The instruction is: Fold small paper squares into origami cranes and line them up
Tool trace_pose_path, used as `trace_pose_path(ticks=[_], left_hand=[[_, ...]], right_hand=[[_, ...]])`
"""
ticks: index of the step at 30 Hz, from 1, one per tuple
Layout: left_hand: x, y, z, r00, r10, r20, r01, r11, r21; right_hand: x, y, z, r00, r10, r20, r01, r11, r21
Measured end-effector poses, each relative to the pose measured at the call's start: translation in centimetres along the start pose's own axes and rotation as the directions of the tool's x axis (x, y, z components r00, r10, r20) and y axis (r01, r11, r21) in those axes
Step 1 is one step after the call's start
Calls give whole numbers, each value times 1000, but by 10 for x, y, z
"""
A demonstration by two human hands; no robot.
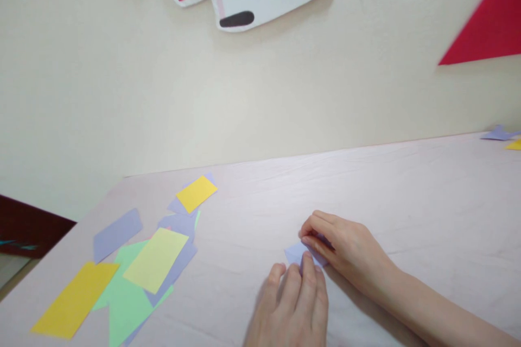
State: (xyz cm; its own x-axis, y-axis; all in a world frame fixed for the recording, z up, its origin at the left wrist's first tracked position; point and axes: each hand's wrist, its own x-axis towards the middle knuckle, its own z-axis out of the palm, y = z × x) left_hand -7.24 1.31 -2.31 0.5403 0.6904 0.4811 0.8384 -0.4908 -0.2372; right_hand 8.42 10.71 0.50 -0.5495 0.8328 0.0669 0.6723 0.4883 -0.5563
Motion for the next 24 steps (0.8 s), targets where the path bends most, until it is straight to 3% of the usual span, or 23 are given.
trace_pose_path(ticks=[9,24], left_hand=[[-5,-1,4,1000,17,7,-17,1000,9],[4,-5,-5,1000,8,-3,-8,999,-50]], right_hand=[[-14,-7,-6,998,-65,-23,67,995,72],[-18,0,-11,999,-48,6,46,980,192]])
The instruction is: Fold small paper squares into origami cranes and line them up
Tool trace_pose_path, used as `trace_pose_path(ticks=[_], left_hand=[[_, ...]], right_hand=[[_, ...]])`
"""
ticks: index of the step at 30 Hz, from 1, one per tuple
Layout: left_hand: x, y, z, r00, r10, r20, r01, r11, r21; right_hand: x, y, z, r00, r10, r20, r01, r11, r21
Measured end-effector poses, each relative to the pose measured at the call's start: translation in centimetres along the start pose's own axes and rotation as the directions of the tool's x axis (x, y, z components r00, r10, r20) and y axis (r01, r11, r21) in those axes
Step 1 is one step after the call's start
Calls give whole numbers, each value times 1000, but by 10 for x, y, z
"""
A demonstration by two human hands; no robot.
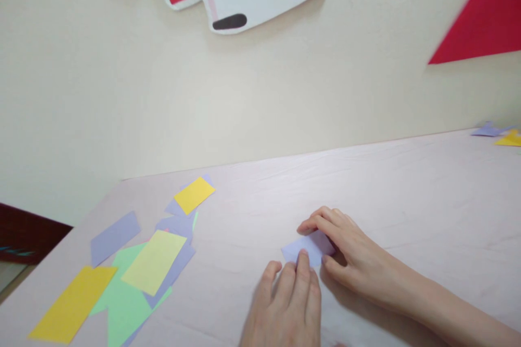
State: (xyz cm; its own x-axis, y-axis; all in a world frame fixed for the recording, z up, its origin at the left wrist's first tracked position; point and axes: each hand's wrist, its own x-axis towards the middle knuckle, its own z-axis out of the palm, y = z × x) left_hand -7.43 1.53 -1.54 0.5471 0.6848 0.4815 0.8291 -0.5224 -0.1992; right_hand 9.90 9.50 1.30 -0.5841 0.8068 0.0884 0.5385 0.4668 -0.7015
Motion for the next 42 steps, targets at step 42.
trace_pose_path(ticks=[42], left_hand=[[17,-13,-26,914,-371,163,405,856,-321]], right_hand=[[-9,10,-17,986,-164,11,152,935,319]])
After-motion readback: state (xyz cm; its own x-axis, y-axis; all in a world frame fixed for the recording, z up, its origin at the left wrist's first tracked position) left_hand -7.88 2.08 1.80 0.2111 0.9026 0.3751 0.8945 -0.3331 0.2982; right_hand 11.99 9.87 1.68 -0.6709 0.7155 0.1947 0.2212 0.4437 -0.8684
